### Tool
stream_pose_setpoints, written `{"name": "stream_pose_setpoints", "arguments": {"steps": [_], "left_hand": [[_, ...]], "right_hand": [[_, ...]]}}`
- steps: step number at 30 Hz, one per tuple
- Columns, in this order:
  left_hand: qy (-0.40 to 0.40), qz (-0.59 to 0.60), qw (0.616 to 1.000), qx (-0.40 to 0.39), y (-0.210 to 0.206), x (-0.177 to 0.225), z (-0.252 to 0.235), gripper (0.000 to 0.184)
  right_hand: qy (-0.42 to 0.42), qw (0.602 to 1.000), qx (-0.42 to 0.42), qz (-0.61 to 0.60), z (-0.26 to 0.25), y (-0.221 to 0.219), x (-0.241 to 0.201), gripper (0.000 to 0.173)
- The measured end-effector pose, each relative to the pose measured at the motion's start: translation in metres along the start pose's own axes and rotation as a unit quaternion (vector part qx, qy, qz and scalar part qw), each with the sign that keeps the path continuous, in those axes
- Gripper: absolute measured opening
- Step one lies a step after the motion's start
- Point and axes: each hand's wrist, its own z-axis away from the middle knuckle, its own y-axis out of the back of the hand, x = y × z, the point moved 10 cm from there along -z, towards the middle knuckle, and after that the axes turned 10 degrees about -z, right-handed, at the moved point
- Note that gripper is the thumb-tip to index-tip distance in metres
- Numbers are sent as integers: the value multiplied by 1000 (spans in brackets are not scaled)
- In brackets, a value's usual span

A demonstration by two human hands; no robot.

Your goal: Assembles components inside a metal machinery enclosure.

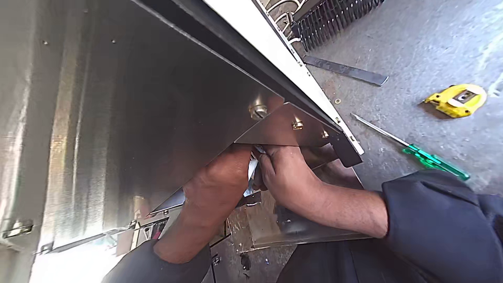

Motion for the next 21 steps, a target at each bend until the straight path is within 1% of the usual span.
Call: {"name": "stream_pose_setpoints", "arguments": {"steps": [3,5,7,10,13,15,17,19,21], "left_hand": [[-3,8,1000,13,-8,12,1,21],[-10,21,1000,-9,-22,27,6,20],[-7,30,999,-17,-32,36,4,18],[7,25,999,-22,-22,20,3,17],[34,6,999,25,0,-2,3,16],[43,0,998,36,-2,-2,7,16],[35,14,999,16,-17,12,8,15],[24,31,999,-17,-32,29,12,11],[25,43,999,-21,-36,32,9,11]], "right_hand": [[29,995,17,95,5,13,8,23],[12,992,36,118,9,19,28,23],[-3,991,48,122,7,24,37,24],[8,995,39,97,4,15,14,24],[80,994,40,59,2,3,-21,21],[88,993,35,64,3,1,-18,21],[70,992,42,97,4,11,2,23],[34,991,43,123,9,19,26,24],[10,991,31,128,6,21,28,26]]}}
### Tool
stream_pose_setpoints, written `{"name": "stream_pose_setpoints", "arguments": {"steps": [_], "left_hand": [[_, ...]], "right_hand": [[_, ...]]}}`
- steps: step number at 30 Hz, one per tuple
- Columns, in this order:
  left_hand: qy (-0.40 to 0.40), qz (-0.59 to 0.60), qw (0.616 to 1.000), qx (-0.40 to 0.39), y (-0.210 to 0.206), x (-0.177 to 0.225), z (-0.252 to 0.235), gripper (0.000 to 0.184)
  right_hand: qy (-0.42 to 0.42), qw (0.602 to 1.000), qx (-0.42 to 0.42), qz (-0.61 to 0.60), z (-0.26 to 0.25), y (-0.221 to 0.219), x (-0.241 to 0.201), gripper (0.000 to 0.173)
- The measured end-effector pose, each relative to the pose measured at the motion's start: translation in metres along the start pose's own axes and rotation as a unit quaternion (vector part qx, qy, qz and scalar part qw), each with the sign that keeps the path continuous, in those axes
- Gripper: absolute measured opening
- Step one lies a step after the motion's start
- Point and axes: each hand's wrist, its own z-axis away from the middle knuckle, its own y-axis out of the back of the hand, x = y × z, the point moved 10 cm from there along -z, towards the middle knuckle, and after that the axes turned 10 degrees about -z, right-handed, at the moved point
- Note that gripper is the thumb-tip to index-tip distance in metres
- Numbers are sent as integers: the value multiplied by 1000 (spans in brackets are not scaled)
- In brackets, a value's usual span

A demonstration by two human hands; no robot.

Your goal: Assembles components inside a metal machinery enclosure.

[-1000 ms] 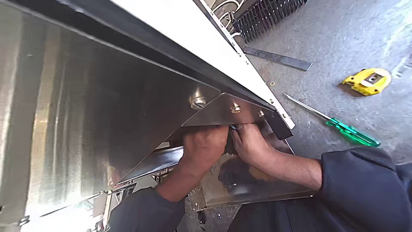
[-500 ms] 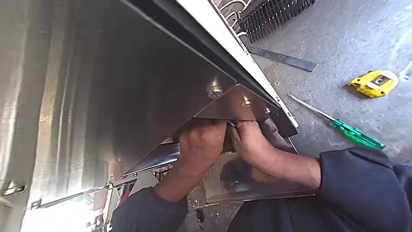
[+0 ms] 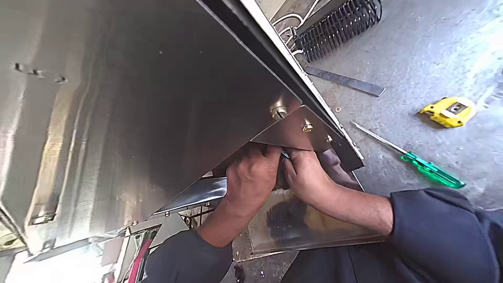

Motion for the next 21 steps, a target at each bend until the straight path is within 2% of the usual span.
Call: {"name": "stream_pose_setpoints", "arguments": {"steps": [2,4,6,9,12,15,19,21], "left_hand": [[15,-7,1000,8,12,-13,-2,14],[29,-31,998,50,31,-29,-2,15],[38,-30,995,82,38,-36,0,11],[23,40,998,46,20,-27,7,12],[-13,138,990,0,-14,3,21,20],[-20,240,971,-5,-42,22,32,21],[45,364,930,16,-52,17,32,21],[88,447,890,-6,-58,11,36,26]], "right_hand": [[22,1000,2,-13,-2,-2,-19,26],[64,997,0,-33,-5,-6,-46,23],[72,996,-13,-44,-6,-9,-54,22],[41,999,-20,9,-1,-7,-26,25],[-42,990,-73,111,18,-2,16,43],[-128,947,-117,271,31,4,32,53],[-112,871,-65,474,36,4,19,53],[-83,857,-17,509,35,4,12,47]]}}
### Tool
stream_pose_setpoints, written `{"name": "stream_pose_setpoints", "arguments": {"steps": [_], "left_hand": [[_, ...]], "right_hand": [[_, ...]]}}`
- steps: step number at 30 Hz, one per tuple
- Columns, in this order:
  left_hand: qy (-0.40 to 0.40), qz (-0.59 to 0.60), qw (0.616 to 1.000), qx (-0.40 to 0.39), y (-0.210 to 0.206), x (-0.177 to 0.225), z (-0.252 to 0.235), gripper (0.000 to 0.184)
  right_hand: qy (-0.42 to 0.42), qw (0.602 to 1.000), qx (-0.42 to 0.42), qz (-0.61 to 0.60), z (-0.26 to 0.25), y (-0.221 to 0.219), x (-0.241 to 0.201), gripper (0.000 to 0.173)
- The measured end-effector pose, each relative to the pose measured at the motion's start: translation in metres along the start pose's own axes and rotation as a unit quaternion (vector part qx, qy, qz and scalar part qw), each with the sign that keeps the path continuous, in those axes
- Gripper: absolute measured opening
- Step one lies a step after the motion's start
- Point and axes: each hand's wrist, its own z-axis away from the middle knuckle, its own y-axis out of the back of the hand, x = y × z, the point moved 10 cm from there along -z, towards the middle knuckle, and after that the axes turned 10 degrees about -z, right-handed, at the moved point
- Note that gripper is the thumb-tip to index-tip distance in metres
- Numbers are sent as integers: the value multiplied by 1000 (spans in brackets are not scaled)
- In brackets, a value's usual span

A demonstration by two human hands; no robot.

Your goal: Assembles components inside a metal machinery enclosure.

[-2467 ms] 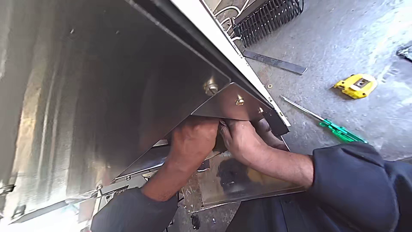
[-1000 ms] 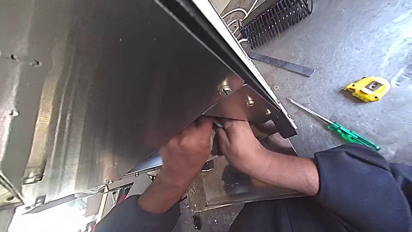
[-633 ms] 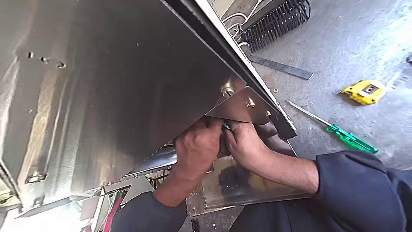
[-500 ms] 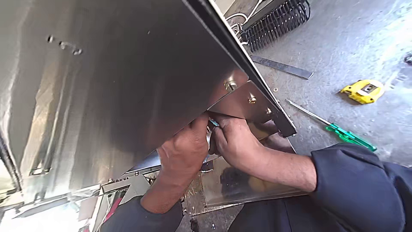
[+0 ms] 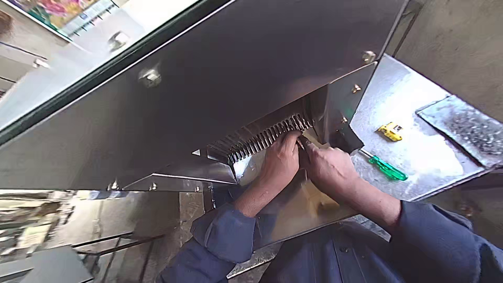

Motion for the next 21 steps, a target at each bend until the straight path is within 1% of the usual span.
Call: {"name": "stream_pose_setpoints", "arguments": {"steps": [1,3,4,6,8,9,11,13,15,17,19,21], "left_hand": [[30,57,998,-8,0,-5,3,32],[74,175,982,-19,-2,-12,10,49],[88,226,970,-19,-6,-14,14,55],[106,298,949,-21,-16,-19,19,66],[108,333,936,-38,-25,-18,24,72],[104,333,936,-45,-27,-17,25,71],[76,325,941,-55,-33,-14,25,59],[59,321,943,-73,-35,-11,23,53],[73,335,936,-80,-33,-13,19,51],[88,335,936,-68,-27,-17,14,49],[93,330,938,-47,-24,-19,12,48],[84,344,935,-22,-16,-17,10,47]], "right_hand": [[9,999,45,2,-1,5,-2,44],[40,991,126,-15,-2,16,-6,36],[55,987,145,-32,-3,19,-7,34],[60,986,145,-63,-7,18,-9,31],[31,988,130,-81,-10,14,-8,26],[10,989,122,-87,-10,12,-8,24],[-16,986,137,-90,-11,11,-8,23],[-54,986,143,-67,-11,11,-8,20],[-105,988,116,0,-17,13,-9,20],[-134,984,95,69,-24,17,-14,20],[-133,981,104,92,-27,19,-17,19],[-86,980,161,77,-25,25,-24,16]]}}
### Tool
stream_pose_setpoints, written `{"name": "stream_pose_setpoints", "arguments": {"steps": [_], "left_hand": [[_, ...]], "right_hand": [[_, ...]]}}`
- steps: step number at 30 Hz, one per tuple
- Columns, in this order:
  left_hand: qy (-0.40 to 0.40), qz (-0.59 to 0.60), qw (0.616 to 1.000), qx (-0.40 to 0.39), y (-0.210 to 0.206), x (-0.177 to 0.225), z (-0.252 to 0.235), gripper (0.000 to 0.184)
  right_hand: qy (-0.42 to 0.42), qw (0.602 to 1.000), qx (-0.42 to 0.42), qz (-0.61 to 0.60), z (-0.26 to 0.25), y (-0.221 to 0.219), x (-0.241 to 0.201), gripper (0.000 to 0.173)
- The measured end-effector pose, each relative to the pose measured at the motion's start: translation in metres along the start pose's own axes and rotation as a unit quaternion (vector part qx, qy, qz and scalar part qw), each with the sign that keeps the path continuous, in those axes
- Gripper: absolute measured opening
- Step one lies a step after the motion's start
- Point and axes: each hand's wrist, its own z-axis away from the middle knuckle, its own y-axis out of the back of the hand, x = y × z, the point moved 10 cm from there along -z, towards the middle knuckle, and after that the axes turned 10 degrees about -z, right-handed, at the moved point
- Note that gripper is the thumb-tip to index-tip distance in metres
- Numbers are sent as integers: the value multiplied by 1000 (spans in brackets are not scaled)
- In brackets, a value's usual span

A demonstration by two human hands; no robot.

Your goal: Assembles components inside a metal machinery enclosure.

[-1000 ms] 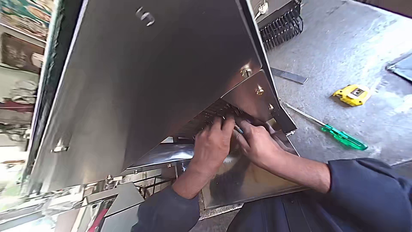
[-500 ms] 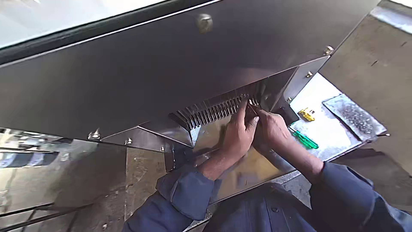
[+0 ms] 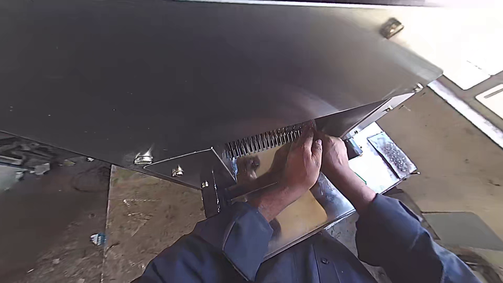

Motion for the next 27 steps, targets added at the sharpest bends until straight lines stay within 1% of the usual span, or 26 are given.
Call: {"name": "stream_pose_setpoints", "arguments": {"steps": [2,3,4,5,7,9,11,13,15,17,18,21,22,23,25,27], "left_hand": [[-55,26,997,54,13,21,4,46],[-87,39,992,84,23,34,4,44],[-107,47,989,92,29,44,5,43],[-114,48,989,84,29,49,5,43],[-109,32,990,77,23,45,4,43],[-69,6,996,54,14,29,3,43],[-43,7,998,48,14,22,5,42],[-51,27,995,76,23,28,7,41],[-86,46,988,119,33,40,8,41],[-95,40,986,133,36,42,8,41],[-86,26,989,122,33,38,8,42],[-5,-12,999,33,16,14,5,45],[4,-17,1000,22,13,11,5,45],[-10,-24,999,42,17,16,5,44],[-67,-16,991,114,32,38,3,40],[-82,6,988,129,39,50,0,38]], "right_hand": [[53,993,98,-49,8,21,-9,15],[80,983,149,-77,12,35,-13,14],[98,974,183,-95,15,46,-16,13],[99,972,190,-97,17,50,-16,13],[70,981,157,-89,14,42,-10,15],[31,990,109,-81,9,25,-3,17],[32,993,89,-75,10,18,-5,18],[58,990,106,-67,15,30,-16,15],[103,982,150,-57,17,48,-29,13],[108,981,151,-49,15,48,-33,13],[95,984,143,-42,13,42,-30,13],[62,994,84,-24,12,10,-15,17],[55,995,77,-25,13,5,-12,20],[64,993,92,-34,13,11,-13,20],[94,984,142,-51,12,37,-22,15],[117,976,177,-56,14,55,-30,13]]}}
